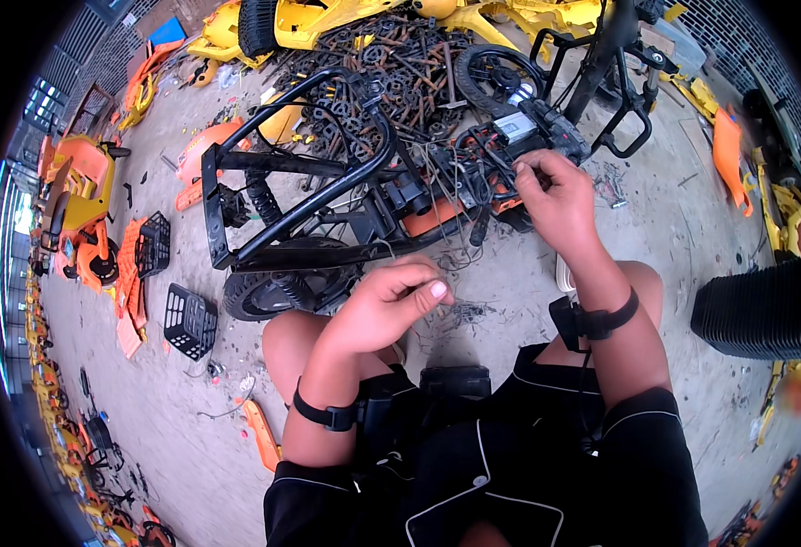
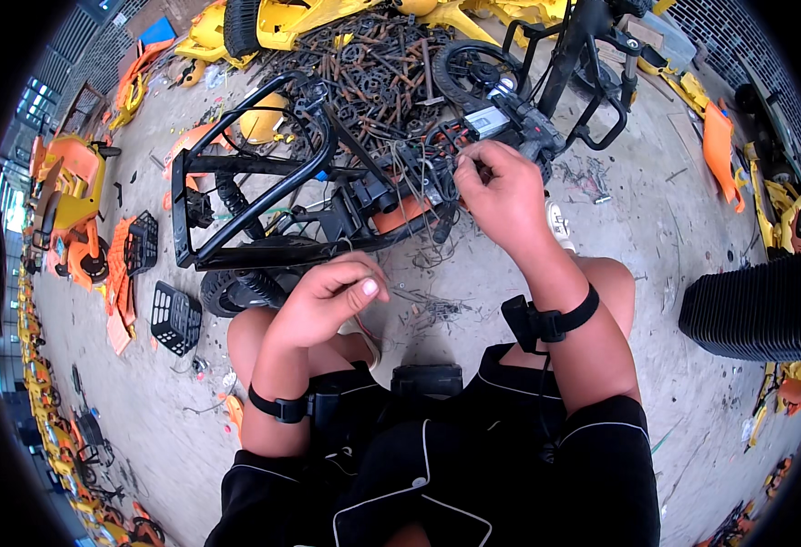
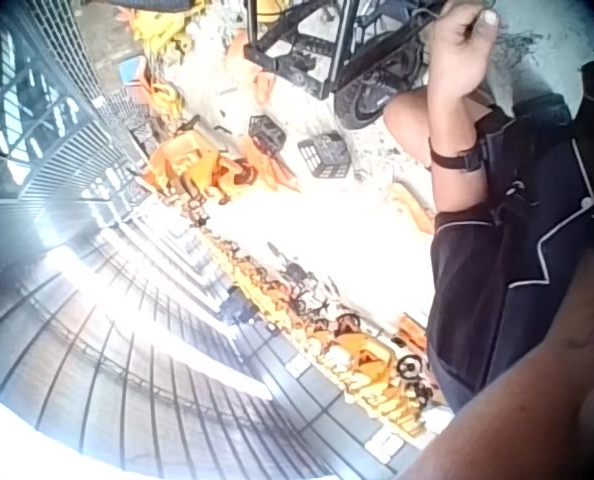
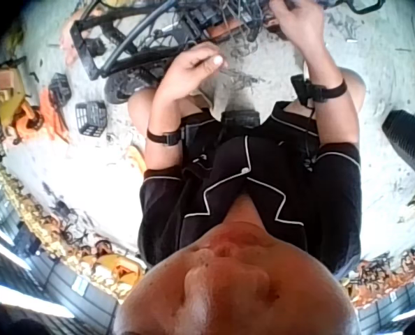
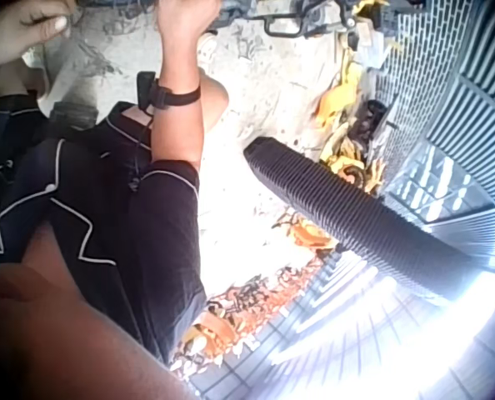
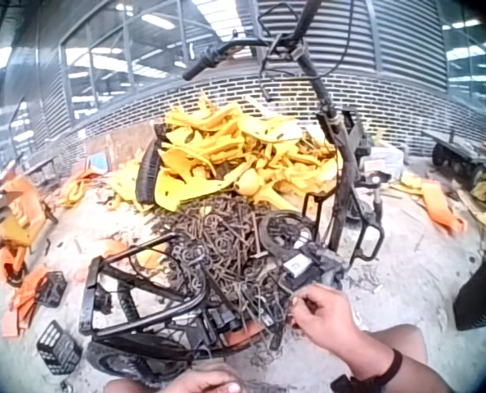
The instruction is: The person connects and manages wires on an electric scooter frame by hand while sitting on the floor, surrounded by scooter parts.
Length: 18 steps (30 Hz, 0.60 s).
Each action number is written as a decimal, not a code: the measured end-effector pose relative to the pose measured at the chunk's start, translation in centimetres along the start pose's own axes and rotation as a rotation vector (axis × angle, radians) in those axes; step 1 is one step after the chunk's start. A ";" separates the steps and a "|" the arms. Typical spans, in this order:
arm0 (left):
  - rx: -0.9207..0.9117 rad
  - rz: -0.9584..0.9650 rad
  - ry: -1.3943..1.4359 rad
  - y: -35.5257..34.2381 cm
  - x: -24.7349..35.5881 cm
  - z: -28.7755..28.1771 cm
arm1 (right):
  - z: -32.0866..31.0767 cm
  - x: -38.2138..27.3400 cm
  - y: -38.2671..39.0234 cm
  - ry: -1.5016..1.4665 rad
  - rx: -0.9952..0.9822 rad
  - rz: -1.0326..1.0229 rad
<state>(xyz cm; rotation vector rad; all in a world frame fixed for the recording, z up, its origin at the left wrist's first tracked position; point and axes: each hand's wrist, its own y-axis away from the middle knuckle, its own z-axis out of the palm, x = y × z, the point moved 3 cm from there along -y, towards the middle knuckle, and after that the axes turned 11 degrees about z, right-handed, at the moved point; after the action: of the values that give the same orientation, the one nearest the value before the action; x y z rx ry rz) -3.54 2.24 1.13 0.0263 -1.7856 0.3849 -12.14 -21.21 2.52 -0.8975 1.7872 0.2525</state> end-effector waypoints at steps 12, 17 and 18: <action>0.129 0.385 0.276 -0.6 0.2 0.9 | 7.1 3.0 3.4 0.048 -0.753 0.260; 0.244 0.175 0.301 0.1 0.2 1.7 | 8.1 3.3 4.0 0.122 -0.823 0.248; 0.252 0.159 0.301 0.0 0.2 1.7 | 8.2 3.5 4.0 0.110 -0.832 0.260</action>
<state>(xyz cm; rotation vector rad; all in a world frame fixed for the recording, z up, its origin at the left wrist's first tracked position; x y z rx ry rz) -5.21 1.85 0.97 0.0032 -1.4385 0.6901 -9.45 -15.39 -4.86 -1.2529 1.9103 1.1940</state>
